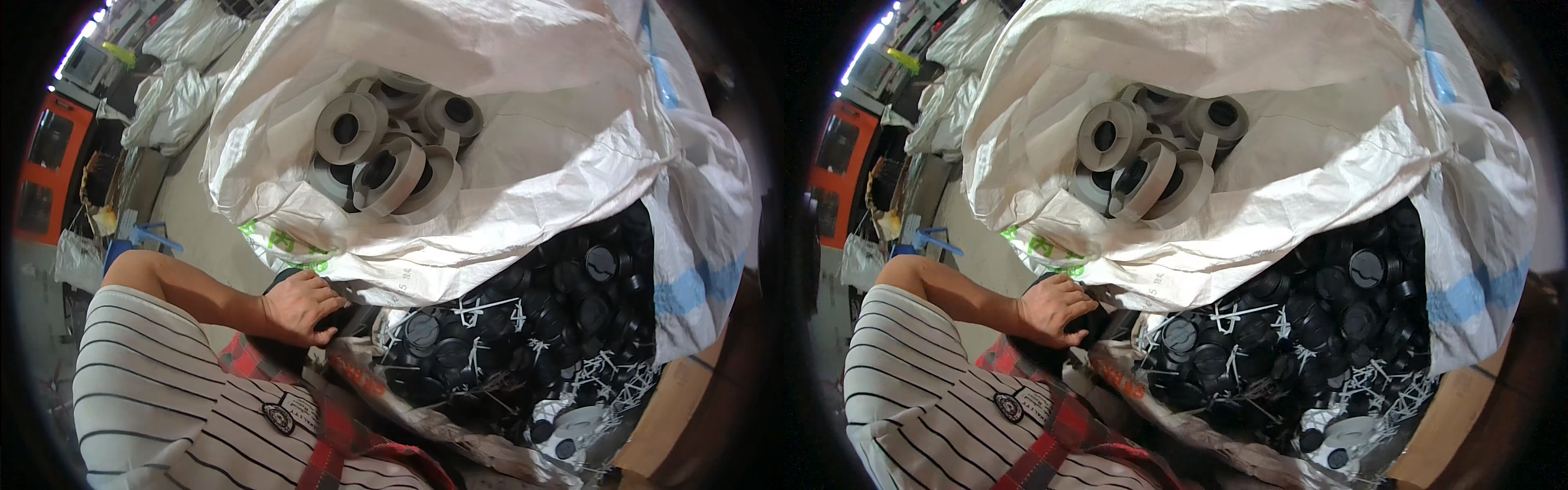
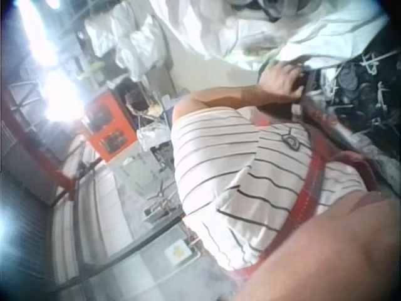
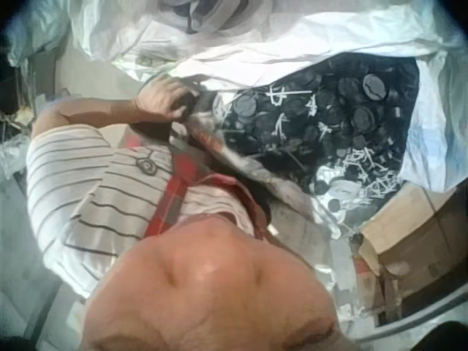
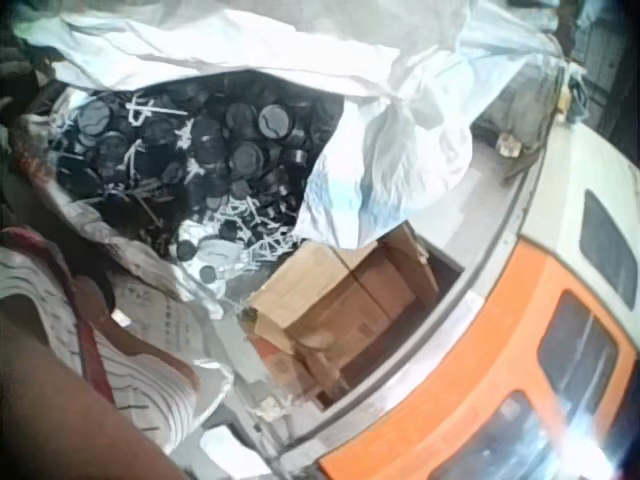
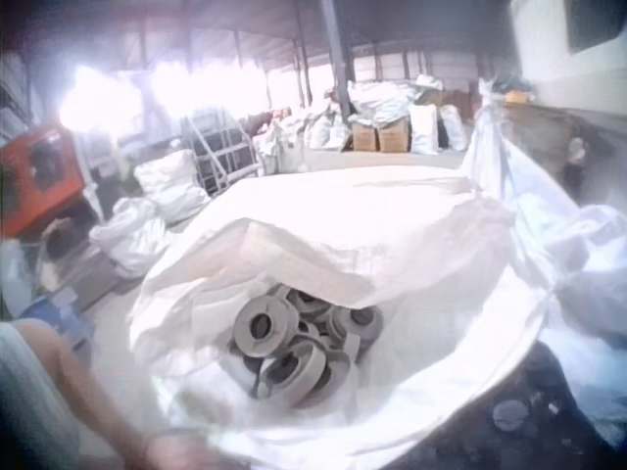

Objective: The person sits on the floor and assembles grey and black circular plastic parts by hand, inserting the black center into the grey ring. They handle the parts one at a time, placing finished units into a white sack. Later, they stand and use a wooden stick to stir metal clips in a container.

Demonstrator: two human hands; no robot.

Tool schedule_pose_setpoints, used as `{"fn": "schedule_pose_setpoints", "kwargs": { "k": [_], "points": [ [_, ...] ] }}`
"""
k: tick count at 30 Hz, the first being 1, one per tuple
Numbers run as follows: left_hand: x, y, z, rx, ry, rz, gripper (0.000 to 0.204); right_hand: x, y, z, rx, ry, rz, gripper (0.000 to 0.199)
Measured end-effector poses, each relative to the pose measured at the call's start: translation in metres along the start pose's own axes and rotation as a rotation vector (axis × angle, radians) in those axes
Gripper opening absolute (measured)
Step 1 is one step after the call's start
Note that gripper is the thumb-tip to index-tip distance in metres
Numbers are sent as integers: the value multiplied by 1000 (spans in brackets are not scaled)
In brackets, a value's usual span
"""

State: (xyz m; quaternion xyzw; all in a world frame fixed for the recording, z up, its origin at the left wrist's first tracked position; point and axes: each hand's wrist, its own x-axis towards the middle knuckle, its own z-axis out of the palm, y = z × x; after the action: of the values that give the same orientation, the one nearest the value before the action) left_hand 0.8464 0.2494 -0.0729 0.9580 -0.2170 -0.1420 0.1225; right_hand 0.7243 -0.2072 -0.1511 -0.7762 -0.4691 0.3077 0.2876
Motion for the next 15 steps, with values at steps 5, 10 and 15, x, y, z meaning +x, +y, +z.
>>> {"fn": "schedule_pose_setpoints", "kwargs": {
  "k": [5, 10, 15],
  "points": [
    [4, -1, -14, -212, -62, -271, 39, 2, -12, 4, 150, -256, 138, 29],
    [-21, 14, -30, -529, 177, -1018, 47, 27, -45, -38, 266, 130, 332, 31],
    [-45, -8, -31, -495, 705, -1287, 86, 150, 55, -73, 522, 950, 845, 59]
  ]
}}
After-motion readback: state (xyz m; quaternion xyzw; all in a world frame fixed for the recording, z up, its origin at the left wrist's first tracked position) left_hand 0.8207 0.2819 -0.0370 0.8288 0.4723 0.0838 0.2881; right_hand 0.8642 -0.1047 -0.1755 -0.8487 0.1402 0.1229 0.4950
